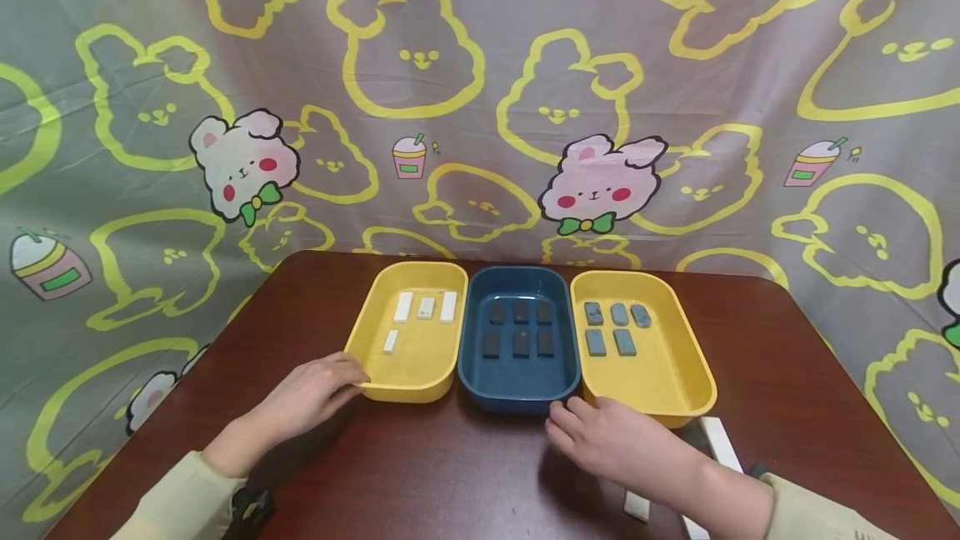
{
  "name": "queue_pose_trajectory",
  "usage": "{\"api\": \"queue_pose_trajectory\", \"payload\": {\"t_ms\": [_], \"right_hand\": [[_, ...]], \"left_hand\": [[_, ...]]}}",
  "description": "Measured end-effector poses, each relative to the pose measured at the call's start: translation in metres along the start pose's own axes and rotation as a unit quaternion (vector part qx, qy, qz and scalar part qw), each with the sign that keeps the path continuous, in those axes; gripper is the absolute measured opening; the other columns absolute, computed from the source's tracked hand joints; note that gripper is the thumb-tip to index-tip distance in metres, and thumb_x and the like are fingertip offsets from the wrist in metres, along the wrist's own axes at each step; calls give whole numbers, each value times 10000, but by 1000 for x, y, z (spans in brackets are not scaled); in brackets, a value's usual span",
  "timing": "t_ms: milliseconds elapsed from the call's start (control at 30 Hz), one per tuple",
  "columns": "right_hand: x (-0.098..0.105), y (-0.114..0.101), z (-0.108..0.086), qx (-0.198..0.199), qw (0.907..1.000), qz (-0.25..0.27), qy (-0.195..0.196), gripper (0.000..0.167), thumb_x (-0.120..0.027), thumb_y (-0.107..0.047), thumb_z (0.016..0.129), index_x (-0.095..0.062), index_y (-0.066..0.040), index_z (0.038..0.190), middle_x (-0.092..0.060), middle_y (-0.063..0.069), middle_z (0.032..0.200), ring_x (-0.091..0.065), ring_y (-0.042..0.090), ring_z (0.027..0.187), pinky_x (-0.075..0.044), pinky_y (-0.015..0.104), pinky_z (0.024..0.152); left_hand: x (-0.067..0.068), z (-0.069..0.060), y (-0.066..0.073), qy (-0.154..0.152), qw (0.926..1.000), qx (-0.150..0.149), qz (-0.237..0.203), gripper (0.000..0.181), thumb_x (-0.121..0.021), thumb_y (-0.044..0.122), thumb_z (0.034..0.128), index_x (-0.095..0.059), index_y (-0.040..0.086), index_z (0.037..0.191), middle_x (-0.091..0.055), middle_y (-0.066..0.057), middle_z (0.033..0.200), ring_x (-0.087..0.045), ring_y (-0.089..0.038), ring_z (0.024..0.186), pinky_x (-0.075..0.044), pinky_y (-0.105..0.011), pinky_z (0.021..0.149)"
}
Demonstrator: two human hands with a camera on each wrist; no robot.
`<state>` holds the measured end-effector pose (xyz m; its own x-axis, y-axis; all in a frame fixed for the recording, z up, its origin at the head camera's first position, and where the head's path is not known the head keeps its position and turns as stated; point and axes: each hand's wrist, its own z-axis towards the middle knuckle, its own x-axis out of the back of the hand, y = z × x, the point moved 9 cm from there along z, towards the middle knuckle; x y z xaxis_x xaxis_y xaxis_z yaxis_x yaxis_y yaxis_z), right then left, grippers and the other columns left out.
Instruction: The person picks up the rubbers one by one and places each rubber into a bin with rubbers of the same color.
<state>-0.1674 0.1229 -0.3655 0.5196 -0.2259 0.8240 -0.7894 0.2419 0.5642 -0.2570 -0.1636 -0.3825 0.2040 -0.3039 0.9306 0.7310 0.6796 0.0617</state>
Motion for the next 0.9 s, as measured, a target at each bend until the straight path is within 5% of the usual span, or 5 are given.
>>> {"api": "queue_pose_trajectory", "payload": {"t_ms": [333, 600, 900], "right_hand": [[23, 39, 23, -740, 9945, 733, 141, 670, -878, -206, 700, -580, -79, 1286, -606, 88, 1220, -549, 227, 975, -520, 299, 750], [20, 66, 58, -1010, 9906, 761, 520, 570, -815, -243, 767, -577, -65, 1253, -606, 90, 1165, -577, 213, 954, -533, 291, 737], [12, 96, 106, -1186, 9790, 1547, 593, 474, -744, -221, 826, -578, -69, 1243, -601, 76, 1145, -582, 206, 965, -524, 323, 821]], "left_hand": [[-3, 0, 2, -33, 10000, -45, -24, 145, -745, 46, 828, -689, 120, 938, -661, 31, 918, -598, -141, 864, -518, -328, 742], [-7, -1, 7, -156, 9996, -150, -194, 165, -689, -13, 857, -661, 73, 995, -639, -25, 974, -597, -182, 927, -513, -353, 807], [-6, -3, 7, -1, 9997, -208, -135, 176, -693, -6, 851, -664, 82, 1000, -626, -19, 975, -588, -178, 925, -514, -342, 799]]}}
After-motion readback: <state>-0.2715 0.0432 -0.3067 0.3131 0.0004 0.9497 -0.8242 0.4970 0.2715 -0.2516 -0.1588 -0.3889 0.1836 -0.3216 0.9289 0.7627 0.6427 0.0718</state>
